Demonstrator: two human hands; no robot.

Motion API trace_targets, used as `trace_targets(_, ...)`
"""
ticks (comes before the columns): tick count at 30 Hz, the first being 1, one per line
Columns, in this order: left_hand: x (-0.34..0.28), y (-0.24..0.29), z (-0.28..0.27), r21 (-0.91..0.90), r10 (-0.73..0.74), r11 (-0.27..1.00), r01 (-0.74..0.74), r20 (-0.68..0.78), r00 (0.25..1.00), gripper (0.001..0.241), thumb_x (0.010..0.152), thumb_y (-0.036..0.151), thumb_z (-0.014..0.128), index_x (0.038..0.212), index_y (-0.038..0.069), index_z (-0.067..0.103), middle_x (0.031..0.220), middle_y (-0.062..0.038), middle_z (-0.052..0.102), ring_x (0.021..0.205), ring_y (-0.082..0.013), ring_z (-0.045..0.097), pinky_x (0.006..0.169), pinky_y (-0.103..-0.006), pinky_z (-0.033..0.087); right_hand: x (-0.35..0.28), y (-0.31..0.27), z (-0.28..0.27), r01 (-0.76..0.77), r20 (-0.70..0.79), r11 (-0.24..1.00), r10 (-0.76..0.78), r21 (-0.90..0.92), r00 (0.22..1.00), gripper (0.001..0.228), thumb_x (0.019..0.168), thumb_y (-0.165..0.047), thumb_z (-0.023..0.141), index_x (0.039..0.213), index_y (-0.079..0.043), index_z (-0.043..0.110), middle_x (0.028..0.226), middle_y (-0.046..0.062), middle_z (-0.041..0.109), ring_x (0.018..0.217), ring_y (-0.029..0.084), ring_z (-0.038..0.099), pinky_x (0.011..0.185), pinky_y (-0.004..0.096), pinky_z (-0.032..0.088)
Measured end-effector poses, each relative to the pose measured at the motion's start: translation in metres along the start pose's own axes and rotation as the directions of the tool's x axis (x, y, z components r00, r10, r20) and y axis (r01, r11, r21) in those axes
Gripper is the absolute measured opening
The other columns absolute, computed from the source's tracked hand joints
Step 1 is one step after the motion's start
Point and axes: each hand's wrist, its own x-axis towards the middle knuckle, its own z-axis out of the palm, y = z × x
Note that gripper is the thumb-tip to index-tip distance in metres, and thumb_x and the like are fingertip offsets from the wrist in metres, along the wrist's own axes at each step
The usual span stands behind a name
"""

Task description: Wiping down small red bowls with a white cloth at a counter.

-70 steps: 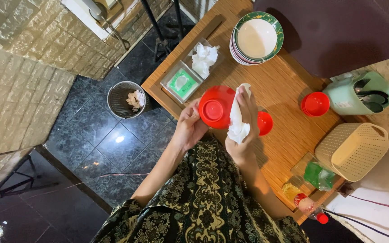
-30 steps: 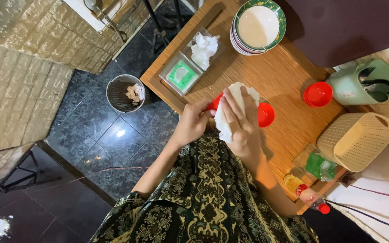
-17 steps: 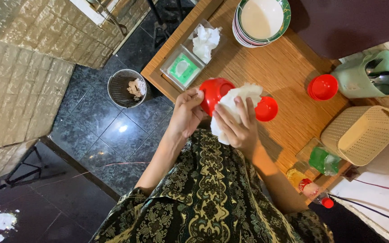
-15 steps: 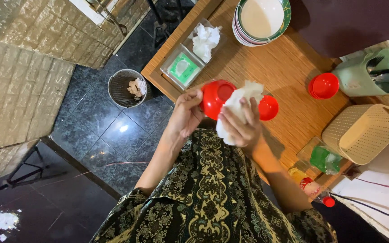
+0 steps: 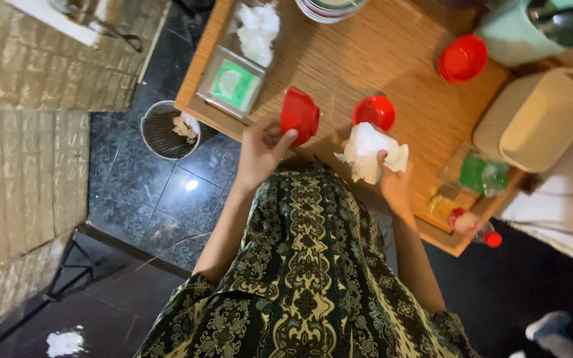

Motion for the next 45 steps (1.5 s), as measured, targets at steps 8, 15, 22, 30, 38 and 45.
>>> trace_targets(8, 0.02, -0.083, 0.08, 0.453, 0.238, 0.803, -0.387, 0.352, 0.905, 0.007, 0.085, 0.008, 0.078, 0.091, 0.005, 0.074, 0.074, -0.015, 0.073, 0.072, -0.0351, 0.074, 0.06, -0.0364, 0.059, -0.017, 0.0, -0.024, -0.216, -0.21, 0.742, 0.434, 0.634, 0.876, 0.033, 0.097, -0.015, 0.075, 0.125, -0.002, 0.065, 0.107, 0.014, 0.075, 0.092, 0.028, 0.075, 0.086, 0.042, 0.063)
trace_targets(15, 0.056, -0.174, 0.114, 0.576, 0.127, 0.329, -0.748, 0.758, 0.639, 0.014, 0.093, 0.012, 0.062, 0.104, 0.012, 0.069, 0.086, -0.01, 0.071, 0.069, -0.0301, 0.073, 0.061, -0.0377, 0.061, -0.001, 0.024, -0.045, -0.3, -0.09, 0.51, 0.607, 0.807, 0.79, 0.04, 0.093, -0.019, 0.08, 0.129, -0.007, 0.065, 0.118, 0.015, 0.073, 0.104, 0.033, 0.074, 0.094, 0.05, 0.062)
trace_targets(22, 0.066, -0.236, 0.139, 0.546, 0.245, -0.062, -0.836, 0.82, 0.517, 0.01, 0.086, 0.008, 0.062, 0.093, 0.011, 0.068, 0.08, -0.007, 0.068, 0.074, -0.0275, 0.073, 0.064, -0.035, 0.06, 0.01, 0.015, -0.049, -0.335, -0.09, 0.542, 0.614, 0.771, 0.784, 0.049, 0.091, -0.025, 0.083, 0.133, -0.008, 0.063, 0.124, 0.011, 0.071, 0.109, 0.029, 0.072, 0.095, 0.048, 0.061)
trace_targets(30, 0.065, -0.3, 0.148, 0.517, 0.229, -0.129, -0.846, 0.846, 0.482, 0.008, 0.078, 0.01, 0.063, 0.08, 0.011, 0.07, 0.064, -0.01, 0.069, 0.065, -0.033, 0.072, 0.078, -0.0471, 0.055, 0.032, 0.03, -0.053, -0.395, 0.028, 0.509, 0.586, 0.765, 0.81, 0.063, 0.091, -0.027, 0.084, 0.143, -0.007, 0.054, 0.132, 0.014, 0.066, 0.12, 0.034, 0.066, 0.103, 0.055, 0.055)
trace_targets(38, 0.083, -0.306, 0.144, 0.484, 0.144, -0.126, -0.866, 0.872, 0.467, 0.016, 0.077, 0.009, 0.064, 0.086, 0.004, 0.076, 0.079, -0.018, 0.074, 0.083, -0.0378, 0.073, 0.09, -0.0507, 0.048, 0.051, 0.033, -0.062, -0.431, 0.066, 0.5, 0.593, 0.751, 0.803, 0.064, 0.093, -0.033, 0.082, 0.143, -0.007, 0.053, 0.135, 0.014, 0.065, 0.121, 0.032, 0.066, 0.103, 0.054, 0.055)
trace_targets(45, 0.127, -0.238, 0.184, 0.64, -0.171, 0.324, -0.697, 0.764, 0.622, 0.02, 0.085, 0.021, 0.063, 0.092, 0.005, 0.074, 0.086, -0.018, 0.072, 0.09, -0.041, 0.07, 0.09, -0.051, 0.05, 0.107, 0.011, -0.097, -0.382, 0.013, 0.507, 0.589, 0.773, 0.808, 0.06, 0.093, -0.034, 0.08, 0.139, -0.005, 0.055, 0.13, 0.015, 0.068, 0.119, 0.032, 0.068, 0.099, 0.051, 0.059)
